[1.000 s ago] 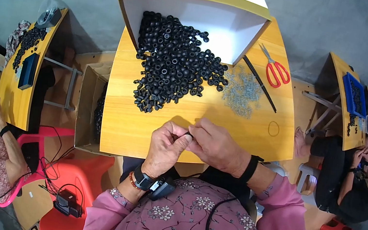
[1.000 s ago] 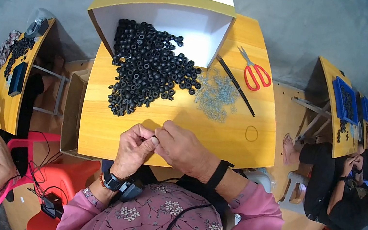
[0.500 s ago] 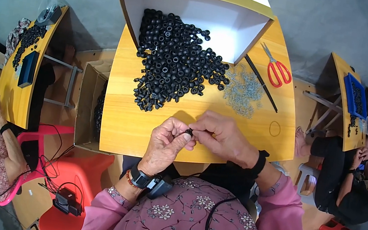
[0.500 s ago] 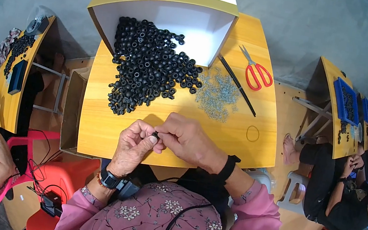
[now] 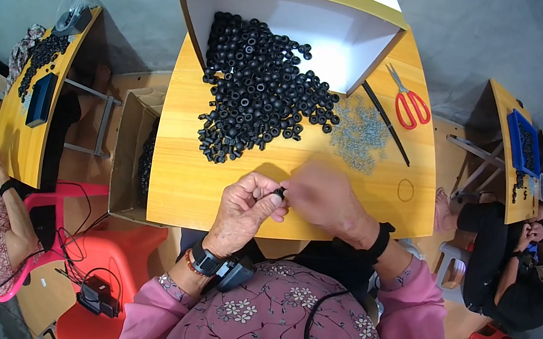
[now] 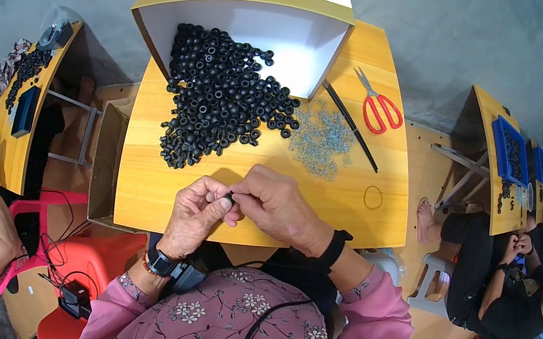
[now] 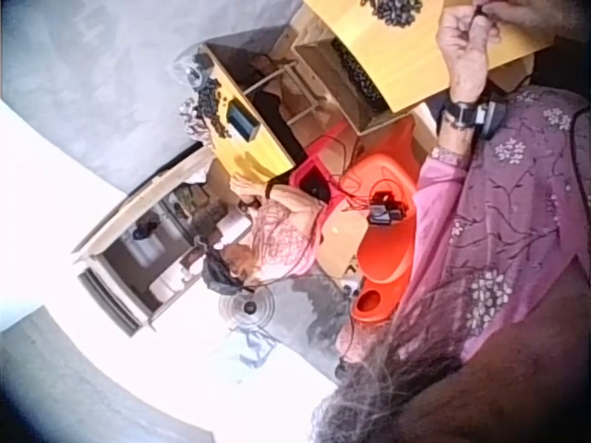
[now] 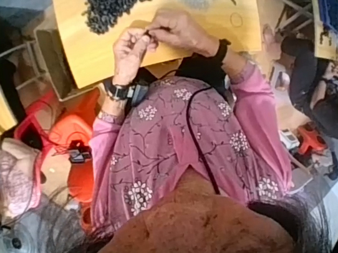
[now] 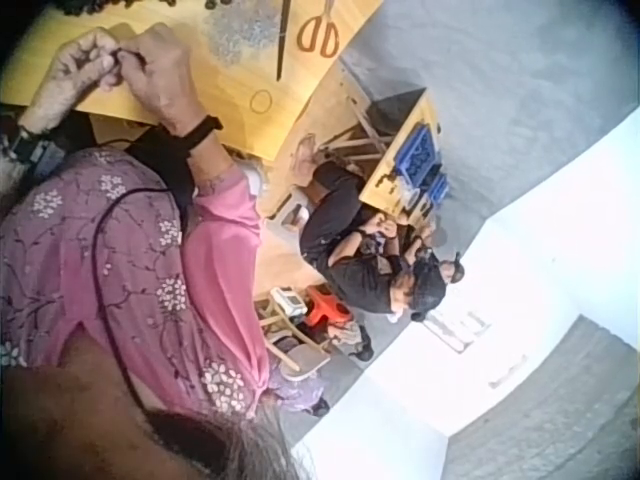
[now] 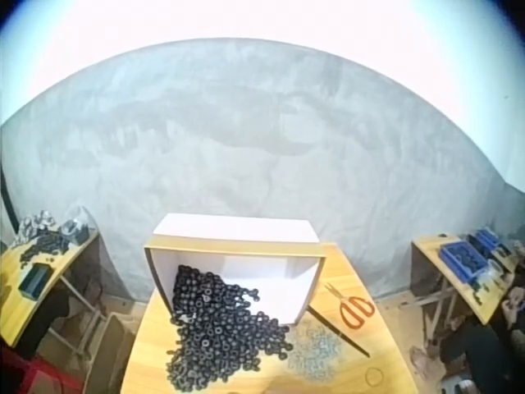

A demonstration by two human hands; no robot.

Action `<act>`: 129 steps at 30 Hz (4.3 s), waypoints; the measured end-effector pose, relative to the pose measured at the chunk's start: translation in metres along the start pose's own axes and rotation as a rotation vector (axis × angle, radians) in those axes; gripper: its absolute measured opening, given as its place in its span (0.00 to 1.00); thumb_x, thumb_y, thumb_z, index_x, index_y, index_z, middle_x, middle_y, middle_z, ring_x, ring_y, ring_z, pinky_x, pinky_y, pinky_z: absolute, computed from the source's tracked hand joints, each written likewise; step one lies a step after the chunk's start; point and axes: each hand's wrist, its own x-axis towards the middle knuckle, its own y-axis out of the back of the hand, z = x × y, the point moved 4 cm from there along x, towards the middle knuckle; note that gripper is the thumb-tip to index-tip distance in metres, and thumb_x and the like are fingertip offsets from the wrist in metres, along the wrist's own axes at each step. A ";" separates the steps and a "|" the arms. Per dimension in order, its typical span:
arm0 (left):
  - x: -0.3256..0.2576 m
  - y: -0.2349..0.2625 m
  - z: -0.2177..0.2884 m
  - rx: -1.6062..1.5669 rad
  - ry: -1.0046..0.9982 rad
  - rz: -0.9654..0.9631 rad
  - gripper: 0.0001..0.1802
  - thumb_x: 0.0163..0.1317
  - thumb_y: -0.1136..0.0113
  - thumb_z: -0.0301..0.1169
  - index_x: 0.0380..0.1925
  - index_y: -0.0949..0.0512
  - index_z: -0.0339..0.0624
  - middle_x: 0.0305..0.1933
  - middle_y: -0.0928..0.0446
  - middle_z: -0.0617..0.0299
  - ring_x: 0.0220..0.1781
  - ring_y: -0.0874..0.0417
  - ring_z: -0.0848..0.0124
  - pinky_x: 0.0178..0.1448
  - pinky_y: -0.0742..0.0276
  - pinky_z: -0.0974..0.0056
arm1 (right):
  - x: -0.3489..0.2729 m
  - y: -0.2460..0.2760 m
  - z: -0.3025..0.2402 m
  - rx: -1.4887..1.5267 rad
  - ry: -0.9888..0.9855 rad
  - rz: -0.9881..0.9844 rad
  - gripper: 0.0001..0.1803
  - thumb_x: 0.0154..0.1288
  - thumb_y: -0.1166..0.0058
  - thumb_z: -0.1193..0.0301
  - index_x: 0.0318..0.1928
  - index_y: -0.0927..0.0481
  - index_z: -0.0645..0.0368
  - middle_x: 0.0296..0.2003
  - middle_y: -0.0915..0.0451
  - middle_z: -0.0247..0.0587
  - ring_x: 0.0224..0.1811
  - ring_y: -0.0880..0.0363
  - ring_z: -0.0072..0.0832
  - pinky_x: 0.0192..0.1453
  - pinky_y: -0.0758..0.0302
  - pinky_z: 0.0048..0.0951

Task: Assembling small plastic components by inserting metal pins into black plastic rings.

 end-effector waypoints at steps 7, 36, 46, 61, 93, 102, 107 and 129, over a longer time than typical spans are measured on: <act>-0.001 0.002 0.000 0.007 0.001 -0.004 0.07 0.71 0.42 0.25 0.45 0.26 0.35 0.37 0.18 0.57 0.36 0.17 0.72 0.42 0.17 0.66 | 0.000 0.001 -0.005 -0.014 0.028 -0.006 0.05 0.61 0.42 0.79 0.38 0.18 0.63 0.28 0.23 0.41 0.30 0.21 0.36 0.33 0.26 0.32; -0.001 0.001 0.003 0.060 0.016 -0.001 0.06 0.71 0.42 0.24 0.44 0.25 0.35 0.36 0.18 0.59 0.35 0.17 0.74 0.40 0.17 0.69 | 0.002 0.003 -0.006 -0.035 0.014 -0.046 0.05 0.61 0.42 0.79 0.38 0.19 0.63 0.29 0.24 0.42 0.33 0.22 0.40 0.35 0.26 0.35; -0.001 0.001 -0.001 0.017 0.040 0.044 0.03 0.69 0.42 0.20 0.41 0.24 0.33 0.35 0.18 0.60 0.33 0.17 0.76 0.38 0.17 0.69 | 0.001 -0.002 0.001 0.001 -0.050 -0.135 0.03 0.63 0.43 0.77 0.37 0.19 0.61 0.29 0.26 0.43 0.32 0.24 0.41 0.35 0.27 0.36; -0.001 0.003 -0.004 -0.081 0.072 0.040 0.04 0.71 0.45 0.23 0.41 0.23 0.33 0.37 0.18 0.60 0.34 0.18 0.75 0.42 0.19 0.70 | -0.007 -0.007 -0.021 -0.211 0.052 -0.147 0.14 0.62 0.38 0.76 0.48 0.23 0.63 0.37 0.26 0.45 0.35 0.20 0.41 0.37 0.22 0.34; -0.003 0.001 0.001 -0.055 0.131 0.112 0.04 0.71 0.43 0.26 0.37 0.23 0.38 0.32 0.21 0.67 0.29 0.24 0.81 0.32 0.30 0.75 | -0.011 -0.021 -0.020 -0.373 0.112 -0.028 0.14 0.57 0.32 0.72 0.42 0.21 0.61 0.33 0.26 0.41 0.29 0.21 0.36 0.29 0.23 0.34; -0.004 0.001 -0.005 -0.033 0.014 0.169 0.04 0.71 0.43 0.26 0.35 0.24 0.38 0.32 0.21 0.65 0.28 0.25 0.81 0.32 0.30 0.75 | -0.012 -0.022 -0.018 -0.261 -0.021 0.043 0.18 0.60 0.35 0.71 0.48 0.23 0.62 0.35 0.25 0.45 0.34 0.20 0.42 0.35 0.22 0.37; -0.006 0.003 -0.002 0.032 0.096 0.139 0.05 0.71 0.43 0.26 0.36 0.23 0.36 0.31 0.20 0.64 0.29 0.24 0.79 0.37 0.27 0.74 | -0.006 -0.021 -0.015 -0.406 -0.005 -0.155 0.13 0.64 0.40 0.65 0.37 0.27 0.60 0.32 0.25 0.45 0.33 0.22 0.46 0.33 0.24 0.44; -0.003 0.004 -0.003 0.162 0.056 0.131 0.03 0.69 0.42 0.22 0.36 0.21 0.33 0.34 0.19 0.66 0.34 0.23 0.81 0.41 0.25 0.74 | -0.005 -0.026 -0.011 -0.527 0.194 -0.151 0.10 0.63 0.42 0.67 0.35 0.27 0.59 0.31 0.26 0.42 0.29 0.21 0.40 0.27 0.24 0.38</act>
